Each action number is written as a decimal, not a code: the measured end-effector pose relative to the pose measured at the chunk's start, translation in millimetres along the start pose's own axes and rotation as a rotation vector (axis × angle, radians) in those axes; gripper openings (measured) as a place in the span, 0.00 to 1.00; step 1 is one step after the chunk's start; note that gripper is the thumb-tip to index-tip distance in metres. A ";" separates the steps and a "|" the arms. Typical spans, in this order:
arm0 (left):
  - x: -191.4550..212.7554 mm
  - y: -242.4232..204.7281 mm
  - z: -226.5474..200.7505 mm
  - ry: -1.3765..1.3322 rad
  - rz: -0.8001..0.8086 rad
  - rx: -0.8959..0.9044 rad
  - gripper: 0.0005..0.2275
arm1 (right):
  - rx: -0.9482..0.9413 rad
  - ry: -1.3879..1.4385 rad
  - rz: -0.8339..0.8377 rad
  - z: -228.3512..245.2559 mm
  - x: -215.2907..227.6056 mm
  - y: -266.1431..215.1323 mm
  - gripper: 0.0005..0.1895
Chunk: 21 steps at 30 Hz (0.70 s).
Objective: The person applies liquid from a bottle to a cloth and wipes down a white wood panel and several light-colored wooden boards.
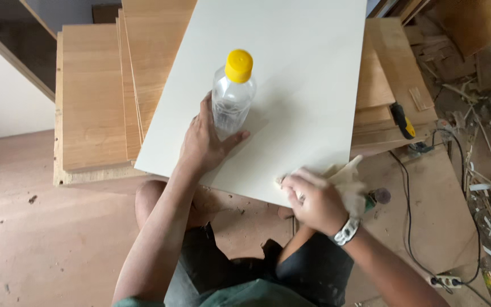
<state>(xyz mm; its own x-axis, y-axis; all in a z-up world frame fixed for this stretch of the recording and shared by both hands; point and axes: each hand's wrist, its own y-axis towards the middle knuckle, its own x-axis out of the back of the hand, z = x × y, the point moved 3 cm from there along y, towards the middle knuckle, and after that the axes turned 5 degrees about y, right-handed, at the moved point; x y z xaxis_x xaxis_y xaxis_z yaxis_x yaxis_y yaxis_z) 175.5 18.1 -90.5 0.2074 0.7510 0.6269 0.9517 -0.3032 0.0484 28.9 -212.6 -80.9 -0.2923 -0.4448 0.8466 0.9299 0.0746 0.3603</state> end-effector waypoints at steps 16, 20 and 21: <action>-3.3 -0.7 2.3 0.012 -0.035 -0.031 0.45 | 0.081 -0.051 -0.012 -29.2 28.1 -37.7 0.04; -8.3 0.8 12.2 0.015 -0.027 -0.041 0.47 | -0.020 -0.102 0.003 -76.4 12.3 -48.8 0.05; -6.9 0.4 9.2 0.015 -0.022 -0.047 0.47 | -0.026 -0.104 -0.001 -66.5 19.0 -45.6 0.05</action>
<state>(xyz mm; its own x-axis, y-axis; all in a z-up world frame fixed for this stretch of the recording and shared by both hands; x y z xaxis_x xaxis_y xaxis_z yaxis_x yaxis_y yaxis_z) 176.6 18.2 -102.0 0.1829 0.7490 0.6368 0.9442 -0.3142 0.0984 -4.2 -283.8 -107.2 -0.3137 -0.3497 0.8828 0.9346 0.0501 0.3520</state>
